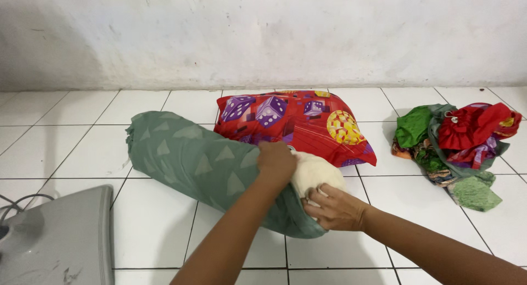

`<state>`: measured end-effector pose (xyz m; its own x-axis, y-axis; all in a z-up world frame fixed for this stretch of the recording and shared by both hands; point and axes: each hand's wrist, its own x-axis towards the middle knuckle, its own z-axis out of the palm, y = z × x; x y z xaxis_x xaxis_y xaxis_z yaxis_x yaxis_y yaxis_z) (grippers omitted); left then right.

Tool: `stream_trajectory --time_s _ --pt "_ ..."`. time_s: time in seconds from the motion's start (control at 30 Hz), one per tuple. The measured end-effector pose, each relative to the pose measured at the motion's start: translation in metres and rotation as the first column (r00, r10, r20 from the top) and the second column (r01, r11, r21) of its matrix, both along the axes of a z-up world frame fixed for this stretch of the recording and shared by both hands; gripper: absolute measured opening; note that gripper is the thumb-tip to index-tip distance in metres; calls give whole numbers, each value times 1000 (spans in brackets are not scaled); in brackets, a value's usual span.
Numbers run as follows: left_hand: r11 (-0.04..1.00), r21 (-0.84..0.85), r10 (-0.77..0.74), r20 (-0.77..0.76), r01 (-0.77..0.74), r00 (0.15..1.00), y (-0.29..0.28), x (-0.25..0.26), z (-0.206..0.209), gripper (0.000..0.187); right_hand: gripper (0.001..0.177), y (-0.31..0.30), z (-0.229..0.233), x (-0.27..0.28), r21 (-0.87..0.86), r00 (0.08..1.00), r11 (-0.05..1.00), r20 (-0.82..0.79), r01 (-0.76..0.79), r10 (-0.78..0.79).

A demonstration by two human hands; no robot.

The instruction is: The person inserts a cylindrical pillow into a green geometric-patterned pillowcase on the floor. They align the pillow with the case opening, push it in using both hands, adjust the fabric along the length, and tie the drawstring to close the case.

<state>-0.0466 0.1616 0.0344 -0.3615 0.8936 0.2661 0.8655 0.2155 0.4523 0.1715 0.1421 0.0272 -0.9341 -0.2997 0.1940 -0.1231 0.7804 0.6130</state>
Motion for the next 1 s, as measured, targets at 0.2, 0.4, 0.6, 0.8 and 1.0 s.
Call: stream_trajectory --time_s 0.2,0.4,0.6,0.8,1.0 --pt "952 146 -284 81 270 956 -8 -3 -8 19 17 3 -5 9 -99 994 994 100 -42 52" --pt "669 571 -602 43 475 797 -48 53 15 21 12 28 -31 0 -195 794 980 601 33 93" --pt "351 605 -790 -217 714 573 -116 97 37 12 18 71 -75 -14 -319 818 853 541 412 -193" --pt "540 474 -781 -25 695 624 -119 120 20 22 20 88 -118 -16 41 660 811 558 584 -503" --pt "930 319 -329 506 181 798 -99 98 -24 18 23 67 -102 29 225 661 885 596 406 -455"
